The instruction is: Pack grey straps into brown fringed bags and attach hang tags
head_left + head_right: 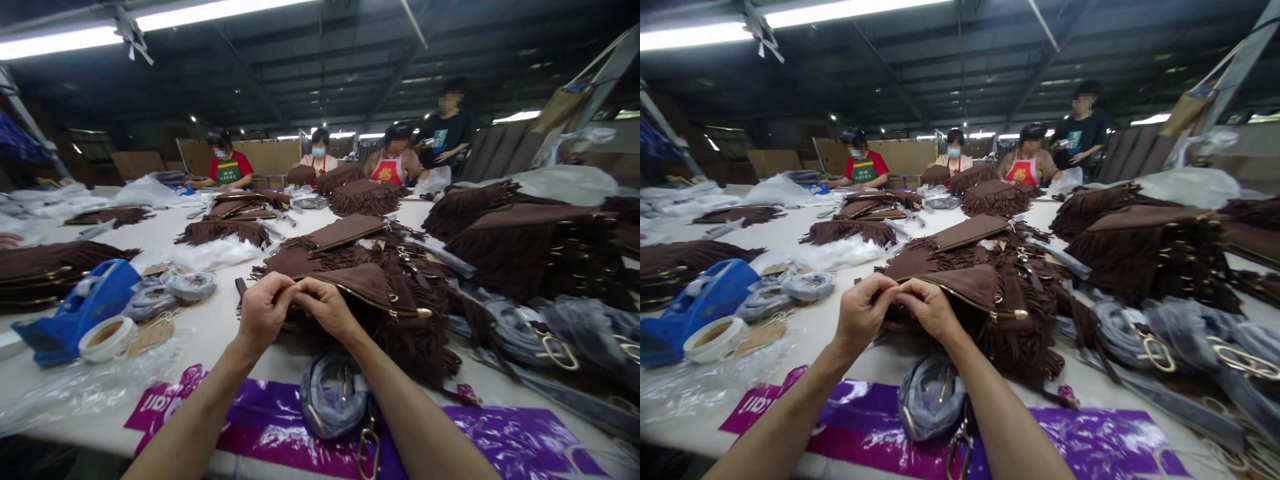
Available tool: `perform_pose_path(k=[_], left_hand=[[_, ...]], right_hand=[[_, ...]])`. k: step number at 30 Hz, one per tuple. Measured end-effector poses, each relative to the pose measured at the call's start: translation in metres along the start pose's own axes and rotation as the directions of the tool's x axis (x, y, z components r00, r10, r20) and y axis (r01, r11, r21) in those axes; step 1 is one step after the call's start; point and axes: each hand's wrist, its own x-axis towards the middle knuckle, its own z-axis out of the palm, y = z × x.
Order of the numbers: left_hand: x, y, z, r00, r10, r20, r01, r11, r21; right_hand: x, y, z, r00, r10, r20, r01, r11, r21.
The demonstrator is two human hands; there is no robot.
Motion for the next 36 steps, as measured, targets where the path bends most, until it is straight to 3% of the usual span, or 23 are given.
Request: perform_pose_path(k=[2, 3, 4, 7, 8, 9, 12, 14, 16, 18, 20, 21, 22, 24, 25, 27, 31, 36], left_hand=[[-0.007, 0.026, -0.004, 0.991, 0.103, 0.081, -0.105, 0.994, 0.014], [-0.013, 0.040, -0.005, 0.970, 0.162, 0.182, -0.165, 0.986, 0.001], [-0.020, 0.054, -0.003, 0.921, 0.213, 0.327, -0.218, 0.976, -0.022], [-0.042, 0.085, 0.012, 0.643, 0.276, 0.715, -0.328, 0.942, -0.068], [-0.048, 0.089, 0.019, 0.572, 0.260, 0.778, -0.350, 0.935, -0.055], [-0.053, 0.089, 0.027, 0.529, 0.233, 0.816, -0.368, 0.929, -0.027], [-0.064, 0.077, 0.046, 0.489, 0.164, 0.857, -0.424, 0.903, 0.070], [-0.069, 0.065, 0.054, 0.473, 0.188, 0.861, -0.480, 0.874, 0.074], [-0.073, 0.054, 0.056, 0.495, 0.249, 0.833, -0.489, 0.872, 0.030], [-0.073, 0.044, 0.052, 0.597, 0.277, 0.753, -0.374, 0.926, -0.045], [-0.065, 0.035, 0.039, 0.765, 0.141, 0.629, -0.067, 0.988, -0.140], [-0.058, 0.031, 0.031, 0.826, -0.007, 0.563, 0.139, 0.971, -0.192], [-0.050, 0.026, 0.022, 0.844, -0.178, 0.507, 0.340, 0.907, -0.248], [-0.033, 0.017, 0.006, 0.767, -0.463, 0.443, 0.625, 0.696, -0.354], [-0.026, 0.011, -0.001, 0.718, -0.545, 0.433, 0.694, 0.605, -0.390], [-0.017, 0.000, -0.007, 0.669, -0.613, 0.420, 0.742, 0.520, -0.424], [-0.017, -0.014, -0.004, 0.688, -0.663, 0.297, 0.718, 0.561, -0.411], [-0.024, -0.009, -0.001, 0.747, -0.655, 0.112, 0.647, 0.677, -0.352]], right_hand=[[0.002, 0.003, -0.006, 0.998, 0.054, 0.018, -0.055, 0.998, 0.043], [0.002, 0.005, -0.009, 0.997, 0.078, 0.028, -0.079, 0.995, 0.064], [0.003, 0.006, -0.011, 0.995, 0.095, 0.037, -0.098, 0.992, 0.081], [0.002, 0.008, -0.016, 0.991, 0.118, 0.068, -0.125, 0.986, 0.110], [0.002, 0.009, -0.016, 0.990, 0.121, 0.074, -0.129, 0.985, 0.116], [0.001, 0.008, -0.016, 0.989, 0.125, 0.076, -0.134, 0.984, 0.120], [0.000, 0.008, -0.016, 0.987, 0.138, 0.078, -0.147, 0.980, 0.130], [-0.001, 0.007, -0.016, 0.986, 0.141, 0.085, -0.152, 0.979, 0.135], [-0.002, 0.005, -0.017, 0.986, 0.141, 0.092, -0.153, 0.979, 0.136], [-0.003, 0.003, -0.017, 0.985, 0.140, 0.098, -0.152, 0.980, 0.132], [-0.004, 0.000, -0.016, 0.984, 0.141, 0.109, -0.154, 0.980, 0.124], [-0.005, -0.001, -0.016, 0.983, 0.142, 0.118, -0.156, 0.981, 0.119], [-0.005, -0.002, -0.015, 0.982, 0.144, 0.126, -0.158, 0.981, 0.114], [-0.007, -0.004, -0.014, 0.979, 0.148, 0.139, -0.163, 0.982, 0.099], [-0.008, -0.005, -0.014, 0.977, 0.153, 0.146, -0.167, 0.982, 0.088], [-0.009, -0.005, -0.013, 0.973, 0.165, 0.162, -0.177, 0.982, 0.061], [-0.010, -0.004, -0.012, 0.967, 0.157, 0.202, -0.166, 0.986, 0.030], [-0.007, 0.004, -0.010, 0.966, 0.141, 0.216, -0.149, 0.989, 0.023]])
